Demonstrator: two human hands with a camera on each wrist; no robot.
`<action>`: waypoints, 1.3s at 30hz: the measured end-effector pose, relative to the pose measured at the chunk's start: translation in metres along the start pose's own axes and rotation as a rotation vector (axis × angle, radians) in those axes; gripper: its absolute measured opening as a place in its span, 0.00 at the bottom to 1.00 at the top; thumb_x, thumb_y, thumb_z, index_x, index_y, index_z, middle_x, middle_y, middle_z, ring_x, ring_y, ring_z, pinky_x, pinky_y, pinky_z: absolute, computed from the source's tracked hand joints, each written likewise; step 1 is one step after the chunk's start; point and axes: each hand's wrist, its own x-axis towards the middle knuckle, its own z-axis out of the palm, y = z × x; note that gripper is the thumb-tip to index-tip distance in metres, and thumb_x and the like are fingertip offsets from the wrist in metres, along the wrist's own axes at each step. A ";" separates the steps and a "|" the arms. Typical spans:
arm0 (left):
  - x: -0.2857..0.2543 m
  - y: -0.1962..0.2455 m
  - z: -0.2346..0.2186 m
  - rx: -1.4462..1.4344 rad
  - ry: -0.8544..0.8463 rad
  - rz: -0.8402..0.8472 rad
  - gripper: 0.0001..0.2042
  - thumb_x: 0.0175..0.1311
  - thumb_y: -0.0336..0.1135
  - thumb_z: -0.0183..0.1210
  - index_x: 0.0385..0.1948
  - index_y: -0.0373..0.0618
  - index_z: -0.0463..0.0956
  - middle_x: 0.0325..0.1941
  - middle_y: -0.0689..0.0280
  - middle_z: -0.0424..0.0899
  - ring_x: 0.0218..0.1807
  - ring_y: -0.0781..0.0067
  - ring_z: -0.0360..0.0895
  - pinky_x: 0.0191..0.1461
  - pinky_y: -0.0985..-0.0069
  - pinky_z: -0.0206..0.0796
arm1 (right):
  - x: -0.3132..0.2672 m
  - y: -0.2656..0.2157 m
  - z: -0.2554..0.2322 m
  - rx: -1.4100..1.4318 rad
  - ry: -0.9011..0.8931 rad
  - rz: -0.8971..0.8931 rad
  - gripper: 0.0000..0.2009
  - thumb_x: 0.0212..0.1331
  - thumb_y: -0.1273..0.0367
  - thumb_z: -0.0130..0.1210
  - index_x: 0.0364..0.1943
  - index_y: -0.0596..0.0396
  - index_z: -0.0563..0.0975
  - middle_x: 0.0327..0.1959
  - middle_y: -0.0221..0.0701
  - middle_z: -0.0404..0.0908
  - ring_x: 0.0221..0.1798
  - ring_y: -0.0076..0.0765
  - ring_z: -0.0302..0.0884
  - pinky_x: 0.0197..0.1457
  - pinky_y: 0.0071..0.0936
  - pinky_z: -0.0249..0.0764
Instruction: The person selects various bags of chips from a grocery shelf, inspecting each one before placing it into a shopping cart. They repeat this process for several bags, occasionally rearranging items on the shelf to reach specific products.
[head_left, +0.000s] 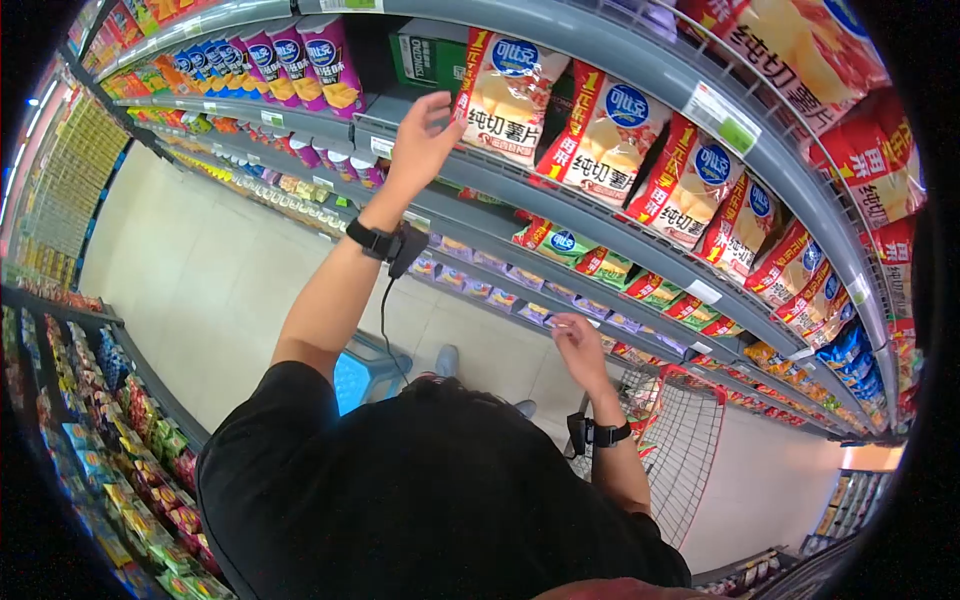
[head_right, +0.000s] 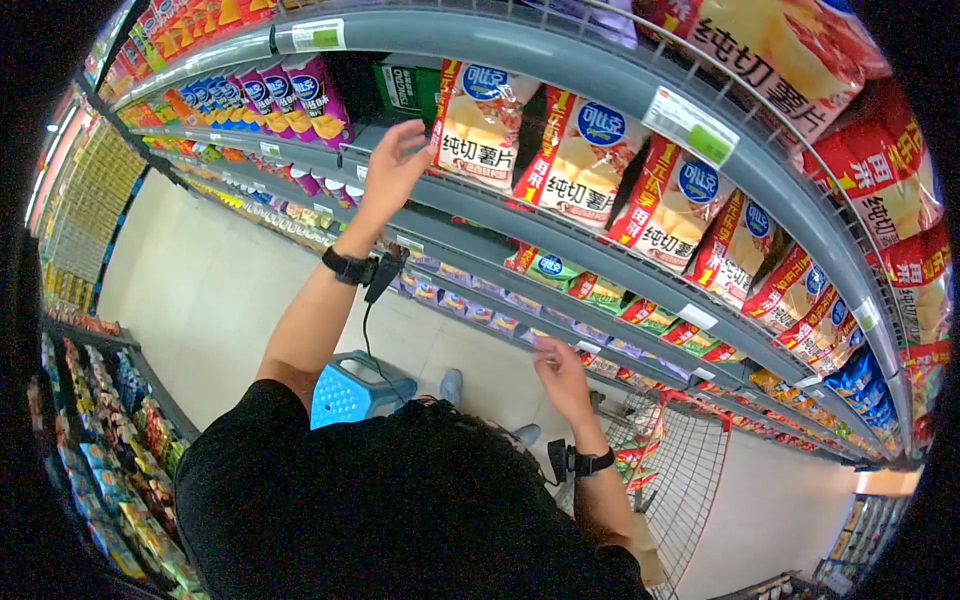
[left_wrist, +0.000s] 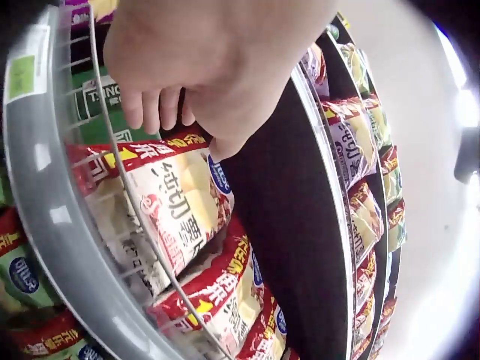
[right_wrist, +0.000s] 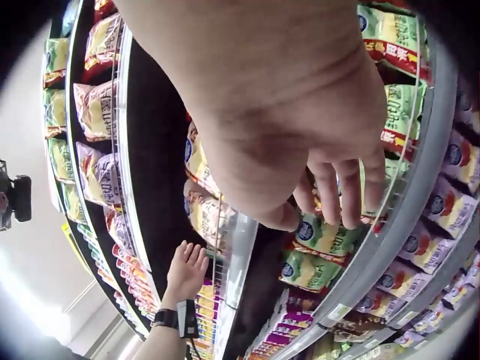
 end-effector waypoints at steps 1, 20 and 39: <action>0.013 -0.002 -0.003 0.034 -0.011 -0.002 0.26 0.59 0.35 0.63 0.57 0.35 0.66 0.59 0.55 0.72 0.61 0.63 0.71 0.59 0.70 0.66 | 0.006 -0.012 0.008 0.016 -0.005 -0.001 0.14 0.59 0.76 0.53 0.50 0.60 0.73 0.49 0.33 0.80 0.46 0.25 0.77 0.48 0.22 0.72; 0.055 -0.010 -0.013 -0.230 -0.121 0.048 0.24 0.53 0.32 0.69 0.50 0.36 0.68 0.44 0.61 0.81 0.44 0.73 0.79 0.48 0.76 0.72 | 0.086 -0.166 0.040 0.449 0.153 -0.214 0.24 0.62 0.74 0.54 0.62 0.62 0.63 0.56 0.42 0.75 0.55 0.34 0.76 0.53 0.27 0.74; -0.100 0.045 -0.037 -0.112 -0.658 0.088 0.40 0.40 0.35 0.76 0.60 0.39 0.64 0.62 0.56 0.70 0.62 0.65 0.69 0.63 0.67 0.62 | 0.041 -0.180 0.072 0.134 0.050 -0.431 0.43 0.36 0.69 0.75 0.61 0.61 0.63 0.57 0.38 0.73 0.59 0.32 0.70 0.63 0.31 0.66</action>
